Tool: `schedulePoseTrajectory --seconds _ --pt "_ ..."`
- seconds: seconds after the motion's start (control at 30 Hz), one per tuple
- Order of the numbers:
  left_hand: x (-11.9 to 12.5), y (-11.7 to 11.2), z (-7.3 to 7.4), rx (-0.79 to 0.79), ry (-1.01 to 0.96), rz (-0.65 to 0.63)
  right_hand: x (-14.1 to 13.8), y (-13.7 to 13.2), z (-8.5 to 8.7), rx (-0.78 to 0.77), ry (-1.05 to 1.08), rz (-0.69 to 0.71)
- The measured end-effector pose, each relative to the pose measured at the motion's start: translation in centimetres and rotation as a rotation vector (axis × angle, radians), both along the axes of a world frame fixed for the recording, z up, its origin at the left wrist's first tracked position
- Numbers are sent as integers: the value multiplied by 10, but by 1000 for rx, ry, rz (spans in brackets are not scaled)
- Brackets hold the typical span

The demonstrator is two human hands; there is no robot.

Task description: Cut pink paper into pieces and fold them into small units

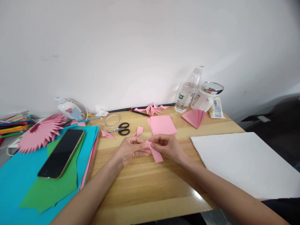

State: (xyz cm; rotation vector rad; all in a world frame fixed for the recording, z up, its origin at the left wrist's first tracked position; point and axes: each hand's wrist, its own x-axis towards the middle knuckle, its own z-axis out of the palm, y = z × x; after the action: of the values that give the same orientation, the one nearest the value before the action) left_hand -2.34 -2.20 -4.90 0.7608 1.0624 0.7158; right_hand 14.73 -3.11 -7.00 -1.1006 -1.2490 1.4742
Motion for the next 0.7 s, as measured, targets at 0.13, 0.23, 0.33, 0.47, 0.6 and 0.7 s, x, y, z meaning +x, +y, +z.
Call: schedulePoseTrajectory --seconds 0.13,0.23,0.33,0.47,0.6,0.7 --pt "0 0 1 -15 -2 21 -2 -1 0 14 3 -35" --pt "2 0 3 -29 -9 34 -3 -2 0 26 7 -55" --pt "2 1 4 -34 -15 42 -3 -2 -1 21 15 -69" --pt "1 0 3 -22 -13 34 -4 -2 -3 12 37 -69" --pt "0 0 2 -9 -14 27 -4 -2 -3 8 47 -68" --pt "1 0 1 -6 -15 34 -5 -3 -2 3 42 -81"
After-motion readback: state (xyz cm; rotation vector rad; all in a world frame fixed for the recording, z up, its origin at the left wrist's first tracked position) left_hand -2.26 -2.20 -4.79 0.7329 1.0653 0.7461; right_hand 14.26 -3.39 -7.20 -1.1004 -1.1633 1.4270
